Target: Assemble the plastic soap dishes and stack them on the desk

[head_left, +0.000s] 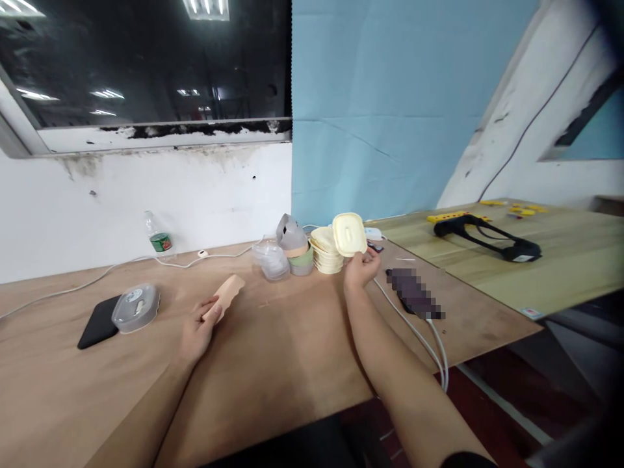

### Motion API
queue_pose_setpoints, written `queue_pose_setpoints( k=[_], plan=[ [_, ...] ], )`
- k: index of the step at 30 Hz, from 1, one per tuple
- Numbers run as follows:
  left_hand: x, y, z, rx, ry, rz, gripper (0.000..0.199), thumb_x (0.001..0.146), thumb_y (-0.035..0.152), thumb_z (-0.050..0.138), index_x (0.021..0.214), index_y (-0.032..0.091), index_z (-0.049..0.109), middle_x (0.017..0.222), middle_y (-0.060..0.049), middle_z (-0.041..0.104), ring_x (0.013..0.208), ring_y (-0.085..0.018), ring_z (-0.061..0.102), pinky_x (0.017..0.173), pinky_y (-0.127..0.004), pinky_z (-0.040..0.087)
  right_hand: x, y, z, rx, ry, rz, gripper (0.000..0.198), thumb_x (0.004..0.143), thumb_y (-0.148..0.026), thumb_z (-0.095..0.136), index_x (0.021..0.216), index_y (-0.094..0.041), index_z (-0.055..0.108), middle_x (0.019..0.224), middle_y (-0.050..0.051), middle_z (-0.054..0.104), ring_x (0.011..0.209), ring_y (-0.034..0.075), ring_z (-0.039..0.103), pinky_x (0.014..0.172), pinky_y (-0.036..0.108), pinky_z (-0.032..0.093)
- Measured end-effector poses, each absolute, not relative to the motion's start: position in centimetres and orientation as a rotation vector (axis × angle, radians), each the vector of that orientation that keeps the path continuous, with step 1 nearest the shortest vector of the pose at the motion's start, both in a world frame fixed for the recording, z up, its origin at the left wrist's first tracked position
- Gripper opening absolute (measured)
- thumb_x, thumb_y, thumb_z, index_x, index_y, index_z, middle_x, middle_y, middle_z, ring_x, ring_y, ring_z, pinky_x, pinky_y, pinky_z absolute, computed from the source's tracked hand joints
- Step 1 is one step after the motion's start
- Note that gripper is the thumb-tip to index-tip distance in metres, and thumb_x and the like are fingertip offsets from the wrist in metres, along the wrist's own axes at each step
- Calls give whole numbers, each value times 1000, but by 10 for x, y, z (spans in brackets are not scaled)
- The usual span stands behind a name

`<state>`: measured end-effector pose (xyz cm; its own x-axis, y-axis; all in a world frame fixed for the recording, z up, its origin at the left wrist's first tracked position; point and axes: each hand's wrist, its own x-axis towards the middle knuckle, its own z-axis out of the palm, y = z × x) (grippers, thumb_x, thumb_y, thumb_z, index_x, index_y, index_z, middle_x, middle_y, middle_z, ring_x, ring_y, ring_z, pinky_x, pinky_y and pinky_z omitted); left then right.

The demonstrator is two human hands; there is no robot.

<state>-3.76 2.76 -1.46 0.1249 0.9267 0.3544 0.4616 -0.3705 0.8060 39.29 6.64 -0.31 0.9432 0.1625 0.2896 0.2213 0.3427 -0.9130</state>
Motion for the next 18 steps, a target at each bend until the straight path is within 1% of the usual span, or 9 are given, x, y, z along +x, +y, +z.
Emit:
queue_pose_setpoints(
  k=[6, 10, 12, 14, 18],
  plan=[
    [-37, 27, -14, 1876, 1357, 1146, 54, 82, 63, 48, 99, 18, 73, 122, -10, 61, 111, -30, 57, 91, -39, 49, 393, 72, 4, -1095, -451, 118, 48, 75, -35, 50, 118, -13, 50, 66, 0, 59, 40, 11, 49, 41, 24, 44],
    [-35, 25, -11, 1893, 1348, 1124, 54, 82, 63, 48, 97, 18, 72, 121, -10, 62, 112, -29, 56, 96, -40, 45, 387, 69, 7, -1065, -503, 122, 50, 75, -38, 52, 119, -14, 47, 74, 1, 63, 41, 9, 51, 43, 22, 44],
    [-35, 25, -10, 1905, 1335, 1131, 54, 82, 63, 48, 95, 17, 72, 119, -10, 63, 111, -29, 57, 98, -40, 44, 382, 67, 8, -1104, -547, 90, 46, 77, -40, 51, 116, -15, 48, 73, 0, 62, 42, 9, 50, 43, 22, 43],
    [-34, 24, -11, 1892, 1310, 1136, 54, 83, 63, 46, 98, 17, 71, 115, -9, 65, 108, -28, 58, 97, -40, 44, 376, 63, 8, -1158, -589, 7, 42, 80, -40, 49, 112, -14, 51, 71, 1, 61, 44, 10, 51, 45, 23, 43],
    [-33, 21, -15, 1805, 1277, 1135, 56, 89, 61, 37, 103, 16, 68, 96, -7, 70, 96, -27, 63, 88, -40, 49, 343, 52, 6, -1257, -860, -225, 33, 84, -40, 50, 102, -14, 58, 68, 2, 59, 58, 14, 56, 59, 26, 47]
  ],
)
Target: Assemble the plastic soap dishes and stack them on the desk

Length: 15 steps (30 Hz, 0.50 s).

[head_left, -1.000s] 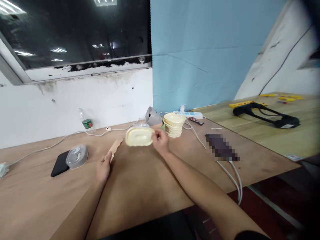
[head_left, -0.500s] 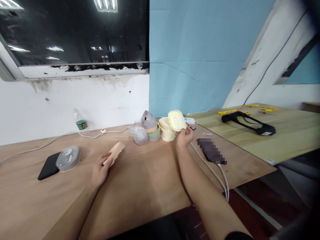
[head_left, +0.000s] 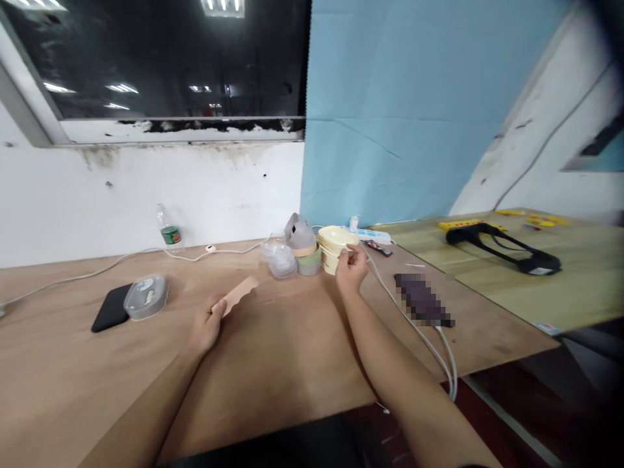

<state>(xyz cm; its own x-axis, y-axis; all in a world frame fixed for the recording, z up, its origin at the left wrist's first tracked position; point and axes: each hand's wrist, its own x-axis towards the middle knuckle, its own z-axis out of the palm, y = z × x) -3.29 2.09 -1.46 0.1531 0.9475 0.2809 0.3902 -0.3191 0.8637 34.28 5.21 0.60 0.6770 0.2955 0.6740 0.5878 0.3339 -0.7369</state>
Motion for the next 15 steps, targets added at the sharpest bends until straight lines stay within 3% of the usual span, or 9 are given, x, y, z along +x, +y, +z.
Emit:
queue_pose_setpoints(
  k=[5, 7, 9, 13, 15],
  plan=[
    [-30, 15, -12, 1893, 1169, 1152, 50, 92, 55, 37, 106, 17, 66, 102, -7, 68, 100, -25, 62, 91, -38, 47, 260, 33, 1, -1079, -1703, -146, 41, 80, -42, 60, 111, -17, 60, 85, 6, 67, 59, 15, 57, 66, 30, 51],
    [-31, 14, -11, 1980, 1101, 1198, 48, 93, 53, 36, 107, 18, 65, 107, -8, 66, 103, -24, 60, 93, -37, 45, 230, 27, 0, -964, -2012, -76, 53, 77, -42, 65, 123, -17, 55, 109, 12, 65, 76, 19, 63, 77, 33, 52],
    [-33, 15, -11, 2043, 1038, 1217, 49, 94, 53, 34, 110, 18, 64, 112, -9, 65, 107, -23, 58, 96, -37, 44, 210, 24, -2, -892, -2156, -22, 50, 79, -33, 63, 126, -18, 54, 119, 14, 62, 96, 23, 62, 87, 35, 50],
    [-48, 22, -8, 2178, 1031, 1243, 56, 95, 55, 25, 123, 19, 57, 124, -11, 58, 118, -24, 52, 102, -40, 38, 205, 25, -6, -952, -2061, 86, 32, 81, -19, 53, 112, -17, 63, 103, 10, 69, 94, 24, 63, 83, 36, 50],
    [-63, 29, 0, 2282, 1286, 1291, 52, 91, 57, 37, 122, 21, 57, 132, -10, 53, 124, -27, 47, 107, -44, 31, 213, 27, -7, -1033, -1911, 140, 31, 83, -23, 53, 111, -17, 64, 102, 9, 69, 90, 22, 63, 81, 35, 50]
  ],
)
